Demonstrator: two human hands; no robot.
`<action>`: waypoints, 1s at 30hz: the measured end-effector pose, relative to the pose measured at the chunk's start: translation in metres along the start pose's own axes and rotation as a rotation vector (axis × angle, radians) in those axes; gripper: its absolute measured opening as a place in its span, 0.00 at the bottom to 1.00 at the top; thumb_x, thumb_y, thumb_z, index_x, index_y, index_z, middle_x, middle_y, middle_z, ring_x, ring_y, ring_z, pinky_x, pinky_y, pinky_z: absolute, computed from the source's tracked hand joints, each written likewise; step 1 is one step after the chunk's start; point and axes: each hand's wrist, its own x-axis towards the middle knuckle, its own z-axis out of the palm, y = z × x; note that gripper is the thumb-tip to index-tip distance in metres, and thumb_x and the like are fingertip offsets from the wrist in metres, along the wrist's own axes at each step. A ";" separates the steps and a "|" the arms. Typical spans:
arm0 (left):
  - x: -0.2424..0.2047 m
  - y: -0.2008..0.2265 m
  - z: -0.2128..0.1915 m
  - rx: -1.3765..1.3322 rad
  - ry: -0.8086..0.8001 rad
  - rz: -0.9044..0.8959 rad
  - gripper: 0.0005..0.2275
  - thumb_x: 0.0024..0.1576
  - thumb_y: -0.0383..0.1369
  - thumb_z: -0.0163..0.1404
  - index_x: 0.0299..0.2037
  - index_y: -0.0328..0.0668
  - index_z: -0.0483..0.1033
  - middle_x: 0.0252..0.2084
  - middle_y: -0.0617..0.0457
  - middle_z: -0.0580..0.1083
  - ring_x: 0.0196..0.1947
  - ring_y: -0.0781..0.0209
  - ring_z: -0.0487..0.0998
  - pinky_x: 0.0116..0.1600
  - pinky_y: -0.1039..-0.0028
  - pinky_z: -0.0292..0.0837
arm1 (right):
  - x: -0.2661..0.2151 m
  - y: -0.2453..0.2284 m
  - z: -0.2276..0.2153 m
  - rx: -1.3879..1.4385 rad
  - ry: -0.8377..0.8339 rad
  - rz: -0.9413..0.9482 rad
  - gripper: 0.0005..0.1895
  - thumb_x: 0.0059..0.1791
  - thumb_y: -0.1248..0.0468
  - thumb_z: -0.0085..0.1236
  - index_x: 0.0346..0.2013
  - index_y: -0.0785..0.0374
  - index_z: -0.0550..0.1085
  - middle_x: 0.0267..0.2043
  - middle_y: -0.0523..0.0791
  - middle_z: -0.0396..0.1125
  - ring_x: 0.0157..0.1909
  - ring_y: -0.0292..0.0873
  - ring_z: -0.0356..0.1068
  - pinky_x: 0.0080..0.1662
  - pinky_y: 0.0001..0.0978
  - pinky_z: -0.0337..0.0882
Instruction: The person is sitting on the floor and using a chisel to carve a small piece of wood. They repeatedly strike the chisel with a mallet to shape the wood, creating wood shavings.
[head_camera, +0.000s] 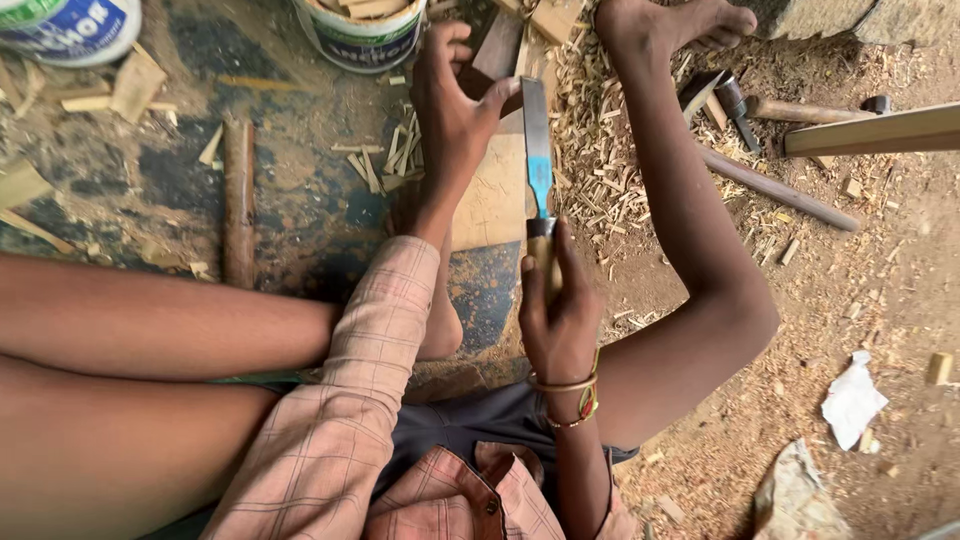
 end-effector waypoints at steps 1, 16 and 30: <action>-0.003 -0.001 0.002 0.005 -0.007 -0.032 0.31 0.53 0.33 0.70 0.62 0.47 0.63 0.51 0.51 0.70 0.55 0.55 0.73 0.60 0.59 0.68 | 0.002 0.004 -0.002 0.012 0.009 -0.104 0.28 0.56 0.62 0.53 0.69 0.70 0.64 0.43 0.55 0.75 0.37 0.38 0.73 0.36 0.31 0.72; -0.004 0.014 0.027 0.375 0.025 0.073 0.44 0.50 0.27 0.67 0.74 0.49 0.48 0.64 0.48 0.62 0.64 0.52 0.65 0.62 0.50 0.59 | 0.012 -0.028 -0.005 -0.171 -0.034 -0.031 0.27 0.56 0.66 0.54 0.69 0.70 0.65 0.35 0.51 0.71 0.22 0.33 0.61 0.25 0.30 0.60; 0.004 0.015 0.023 0.330 -0.045 -0.038 0.36 0.46 0.23 0.67 0.63 0.53 0.60 0.60 0.48 0.64 0.67 0.46 0.63 0.62 0.42 0.61 | 0.027 0.005 0.033 -0.178 0.081 -0.252 0.30 0.53 0.67 0.52 0.70 0.73 0.61 0.52 0.60 0.71 0.47 0.53 0.75 0.48 0.42 0.75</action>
